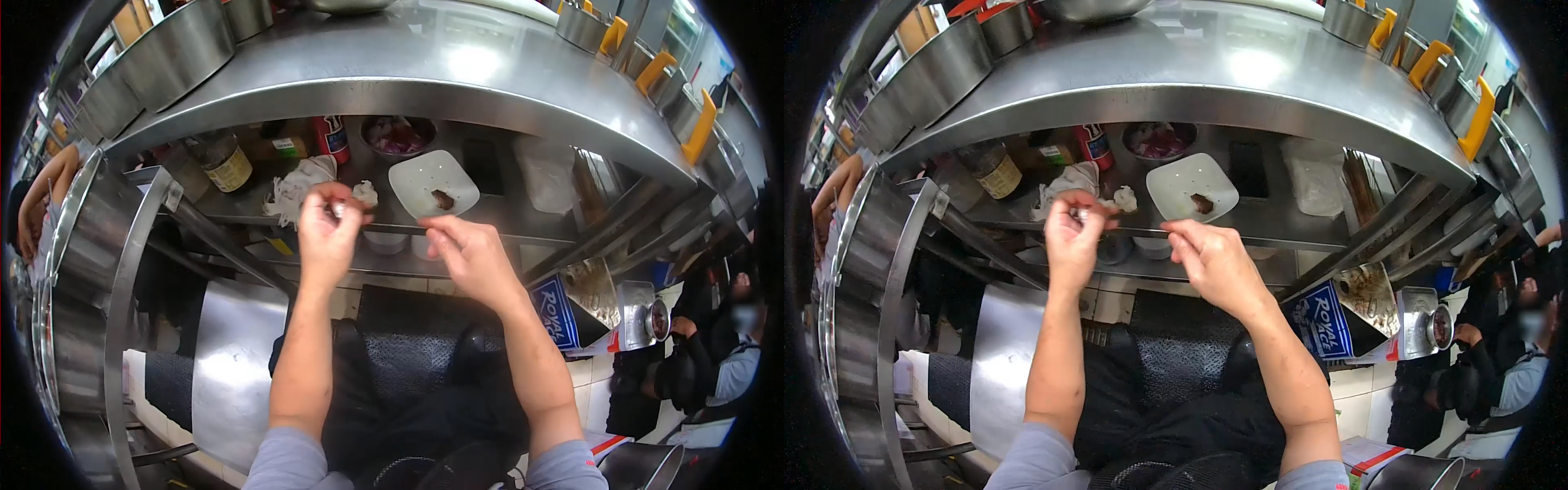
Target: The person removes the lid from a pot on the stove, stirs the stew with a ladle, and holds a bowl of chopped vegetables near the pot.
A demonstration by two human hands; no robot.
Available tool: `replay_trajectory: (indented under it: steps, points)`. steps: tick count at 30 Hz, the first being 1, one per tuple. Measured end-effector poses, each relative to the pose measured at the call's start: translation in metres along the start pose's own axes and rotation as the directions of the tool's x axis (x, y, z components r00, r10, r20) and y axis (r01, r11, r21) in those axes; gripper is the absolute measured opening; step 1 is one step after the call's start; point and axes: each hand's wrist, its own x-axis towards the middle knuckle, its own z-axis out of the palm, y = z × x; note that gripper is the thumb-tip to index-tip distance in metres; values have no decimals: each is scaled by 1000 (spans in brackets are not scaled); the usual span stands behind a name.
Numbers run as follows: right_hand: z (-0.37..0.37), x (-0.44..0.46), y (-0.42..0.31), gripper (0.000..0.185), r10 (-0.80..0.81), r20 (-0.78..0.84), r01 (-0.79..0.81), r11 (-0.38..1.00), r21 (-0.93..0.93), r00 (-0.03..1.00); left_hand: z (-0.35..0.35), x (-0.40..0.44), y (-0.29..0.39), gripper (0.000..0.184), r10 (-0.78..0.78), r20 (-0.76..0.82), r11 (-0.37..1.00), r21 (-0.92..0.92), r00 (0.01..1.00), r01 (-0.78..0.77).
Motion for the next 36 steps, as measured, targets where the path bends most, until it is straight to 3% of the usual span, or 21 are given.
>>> replay_trajectory:
  steps: [4, 8, 10, 14, 16, 17, 19, 26, 36]
  points:
    - [-15, 4, 11, 26, 325, -6, -324, 946, 25, 946, -46, 15, -15, 19, 154, -144, 932, 349, 978, -95]
    - [-26, 3, 46, 29, 219, -192, -248, 959, -141, 957, -54, 19, -10, 21, 169, -193, 925, 371, 966, -88]
    - [-29, 5, 65, 25, 131, -218, -175, 965, -197, 967, -48, 18, 2, 24, 67, -202, 942, 334, 977, 4]
    - [-30, 23, 74, 18, 223, -133, -256, 907, -335, 966, -51, 22, -5, 29, 68, -124, 976, 213, 990, -40]
    - [-24, 39, 79, 25, 254, -32, -220, 760, -611, 967, -54, 24, -14, 30, 180, -53, 943, 294, 982, -157]
    - [-21, 47, 80, 25, 254, -32, -220, 760, -612, 967, -52, 22, -6, 32, 128, -70, 950, 294, 989, -102]
    - [-16, 63, 81, 36, 398, 81, -210, 632, -746, 914, -54, 21, 0, 31, 124, -65, 955, 278, 990, -102]
    - [8, 81, 109, 38, 438, 144, -130, 537, -833, 887, -68, 21, 11, 31, 62, -107, 977, 210, 992, -38]
    - [14, 88, 97, 27, 492, 130, -272, 660, -701, 861, -74, 24, 7, 28, 92, -123, 954, 296, 988, -52]
